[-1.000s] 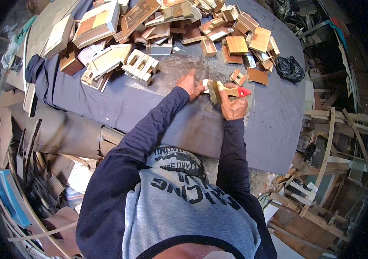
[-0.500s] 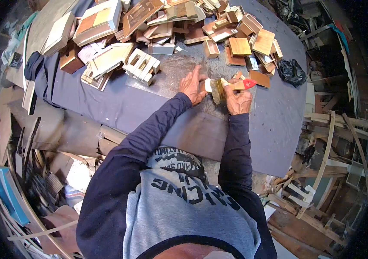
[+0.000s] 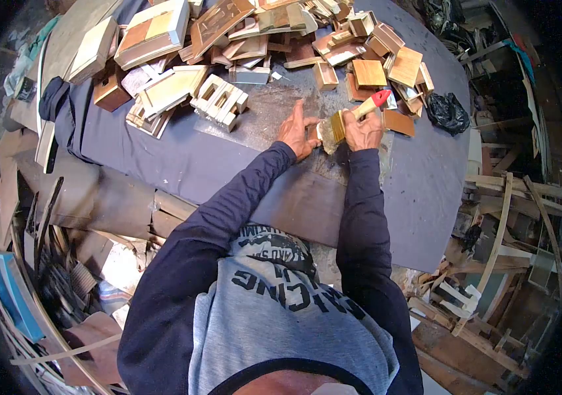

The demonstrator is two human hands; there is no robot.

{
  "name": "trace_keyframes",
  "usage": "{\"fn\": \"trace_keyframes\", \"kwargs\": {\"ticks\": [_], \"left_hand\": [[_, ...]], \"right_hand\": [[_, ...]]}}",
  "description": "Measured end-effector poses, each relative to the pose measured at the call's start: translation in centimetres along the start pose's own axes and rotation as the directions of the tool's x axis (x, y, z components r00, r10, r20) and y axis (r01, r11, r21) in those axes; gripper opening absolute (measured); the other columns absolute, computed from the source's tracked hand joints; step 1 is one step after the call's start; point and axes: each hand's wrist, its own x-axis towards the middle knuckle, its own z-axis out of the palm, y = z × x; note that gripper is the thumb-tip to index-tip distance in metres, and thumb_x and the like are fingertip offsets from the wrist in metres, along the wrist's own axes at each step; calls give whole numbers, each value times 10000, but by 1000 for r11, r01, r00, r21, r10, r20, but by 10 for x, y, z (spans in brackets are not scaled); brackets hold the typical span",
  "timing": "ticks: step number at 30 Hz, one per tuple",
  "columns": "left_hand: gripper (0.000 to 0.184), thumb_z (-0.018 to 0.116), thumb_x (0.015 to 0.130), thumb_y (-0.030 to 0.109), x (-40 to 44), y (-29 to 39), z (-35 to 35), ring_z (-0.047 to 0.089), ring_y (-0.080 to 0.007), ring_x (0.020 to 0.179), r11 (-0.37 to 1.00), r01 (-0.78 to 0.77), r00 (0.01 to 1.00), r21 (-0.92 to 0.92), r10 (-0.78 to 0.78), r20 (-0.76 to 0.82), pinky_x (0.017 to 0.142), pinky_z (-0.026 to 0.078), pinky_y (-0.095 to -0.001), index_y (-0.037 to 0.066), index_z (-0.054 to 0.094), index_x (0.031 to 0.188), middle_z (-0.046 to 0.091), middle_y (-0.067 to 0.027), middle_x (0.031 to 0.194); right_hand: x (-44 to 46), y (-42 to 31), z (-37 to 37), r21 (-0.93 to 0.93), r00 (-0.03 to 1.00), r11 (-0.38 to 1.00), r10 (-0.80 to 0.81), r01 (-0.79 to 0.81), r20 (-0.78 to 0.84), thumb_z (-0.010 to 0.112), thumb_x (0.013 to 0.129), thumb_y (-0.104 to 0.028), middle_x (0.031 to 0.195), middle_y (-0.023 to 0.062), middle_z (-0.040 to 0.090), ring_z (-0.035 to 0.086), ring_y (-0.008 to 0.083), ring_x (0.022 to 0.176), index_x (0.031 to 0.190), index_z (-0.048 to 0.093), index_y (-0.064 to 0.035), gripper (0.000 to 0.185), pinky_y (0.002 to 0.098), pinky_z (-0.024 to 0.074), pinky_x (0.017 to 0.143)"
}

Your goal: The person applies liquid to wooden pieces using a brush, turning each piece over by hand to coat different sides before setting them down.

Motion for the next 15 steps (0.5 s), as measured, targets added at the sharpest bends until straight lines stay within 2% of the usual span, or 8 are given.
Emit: {"fn": "trace_keyframes", "kwargs": {"ticks": [4,7,9,10,12,13,15], "left_hand": [[1059,832,647,122,-2,-3,0,557,-382,1143,998,-53,998,29,54,-36,994,418,-404,1,114,1416,676,-116,1146],[1044,822,654,110,-3,-1,1,580,-376,1113,1000,7,1000,-28,-7,-4,975,433,-402,10,118,1418,679,-115,1140],[1030,815,658,122,-4,0,1,596,-364,1094,1000,12,1000,-20,-12,-21,952,448,-394,15,127,1417,682,-114,1134],[1030,815,658,122,-3,-1,1,596,-364,1094,1000,12,1000,-20,-12,-22,952,448,-394,15,127,1417,682,-114,1134],[1033,816,656,146,-3,-1,3,622,-353,1044,995,-27,997,97,34,-66,918,466,-391,11,130,1416,689,-110,1116],[1033,816,656,146,-3,-2,4,622,-353,1044,995,-29,997,96,36,-63,918,466,-391,11,130,1416,689,-110,1116],[1063,789,658,107,0,-7,5,532,-359,1198,996,79,996,-50,-77,54,1004,340,-556,-5,76,1438,673,-67,1171]], "right_hand": [[1,-9,4,-2,994,1000,29,-29,-109,690,738,-293,782,155,691,664,348,760,841,684,-52,262,416,506,763],[-3,-15,-4,-90,986,996,-22,7,-167,686,746,-294,788,160,694,663,361,754,840,695,-57,255,421,509,771],[-11,-15,-6,-175,977,974,-169,145,-133,686,755,-295,778,162,692,664,367,737,833,699,-56,252,426,513,746],[-18,-16,-8,-175,976,974,-170,146,-133,686,755,-295,778,162,692,664,367,737,833,699,-56,252,426,513,746],[-31,-17,-17,-132,981,972,-195,195,10,685,761,-298,765,157,689,668,360,747,823,697,-53,253,473,485,819],[-35,-17,-20,-134,981,972,-193,193,8,685,761,-298,765,157,689,668,360,747,823,697,-53,253,473,485,819],[-39,-16,-25,-32,994,997,-66,68,84,685,761,-302,764,154,689,668,356,767,814,690,-46,261,533,395,970]]}}
